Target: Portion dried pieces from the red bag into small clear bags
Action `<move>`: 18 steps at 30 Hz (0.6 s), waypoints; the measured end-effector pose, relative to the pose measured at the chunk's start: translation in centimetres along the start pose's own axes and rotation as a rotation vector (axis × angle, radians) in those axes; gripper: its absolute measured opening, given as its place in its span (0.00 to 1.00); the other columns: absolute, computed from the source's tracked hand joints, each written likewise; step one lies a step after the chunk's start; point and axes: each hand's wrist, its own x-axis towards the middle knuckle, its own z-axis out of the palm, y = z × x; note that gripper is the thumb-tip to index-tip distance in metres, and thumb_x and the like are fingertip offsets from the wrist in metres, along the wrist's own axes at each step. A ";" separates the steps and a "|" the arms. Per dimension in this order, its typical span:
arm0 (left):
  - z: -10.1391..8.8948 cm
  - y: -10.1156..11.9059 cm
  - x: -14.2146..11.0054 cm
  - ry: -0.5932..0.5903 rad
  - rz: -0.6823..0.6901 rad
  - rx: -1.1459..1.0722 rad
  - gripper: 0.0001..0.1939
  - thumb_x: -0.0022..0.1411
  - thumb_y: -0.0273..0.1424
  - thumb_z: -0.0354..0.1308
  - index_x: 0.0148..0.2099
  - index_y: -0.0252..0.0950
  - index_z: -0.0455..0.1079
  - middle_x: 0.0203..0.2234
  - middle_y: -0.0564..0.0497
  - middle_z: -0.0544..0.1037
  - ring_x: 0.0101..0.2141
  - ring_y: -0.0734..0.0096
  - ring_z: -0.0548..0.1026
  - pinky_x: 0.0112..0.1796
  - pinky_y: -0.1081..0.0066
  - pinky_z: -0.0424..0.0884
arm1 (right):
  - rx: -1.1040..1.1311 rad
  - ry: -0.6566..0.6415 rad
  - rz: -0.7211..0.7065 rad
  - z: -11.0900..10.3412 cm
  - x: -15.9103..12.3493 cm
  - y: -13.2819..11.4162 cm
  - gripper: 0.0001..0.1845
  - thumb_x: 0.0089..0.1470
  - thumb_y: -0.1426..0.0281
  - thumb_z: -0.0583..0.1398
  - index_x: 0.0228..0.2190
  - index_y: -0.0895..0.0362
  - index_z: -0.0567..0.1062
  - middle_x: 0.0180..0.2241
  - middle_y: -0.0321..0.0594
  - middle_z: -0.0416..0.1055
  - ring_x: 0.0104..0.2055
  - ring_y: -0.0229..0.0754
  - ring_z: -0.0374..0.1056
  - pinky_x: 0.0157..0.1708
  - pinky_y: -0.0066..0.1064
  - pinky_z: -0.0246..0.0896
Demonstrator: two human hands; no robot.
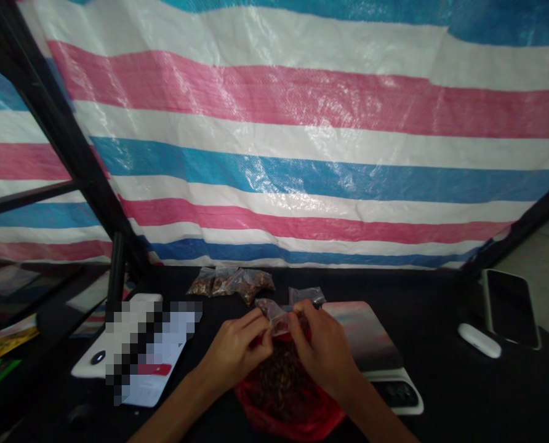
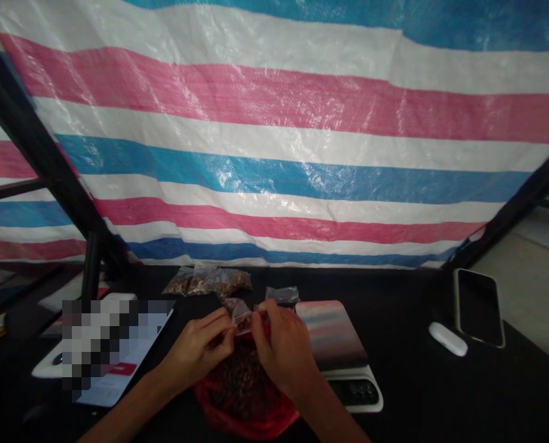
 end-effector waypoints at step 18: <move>-1.9 1.2 -0.3 -0.125 -0.060 -0.339 0.10 0.64 0.41 0.52 0.36 0.40 0.60 0.34 0.49 0.74 0.33 0.66 0.72 0.35 0.67 0.69 | 0.411 0.055 0.089 -1.0 0.3 -0.1 0.08 0.62 0.68 0.58 0.44 0.52 0.73 0.38 0.38 0.79 0.38 0.42 0.76 0.40 0.31 0.71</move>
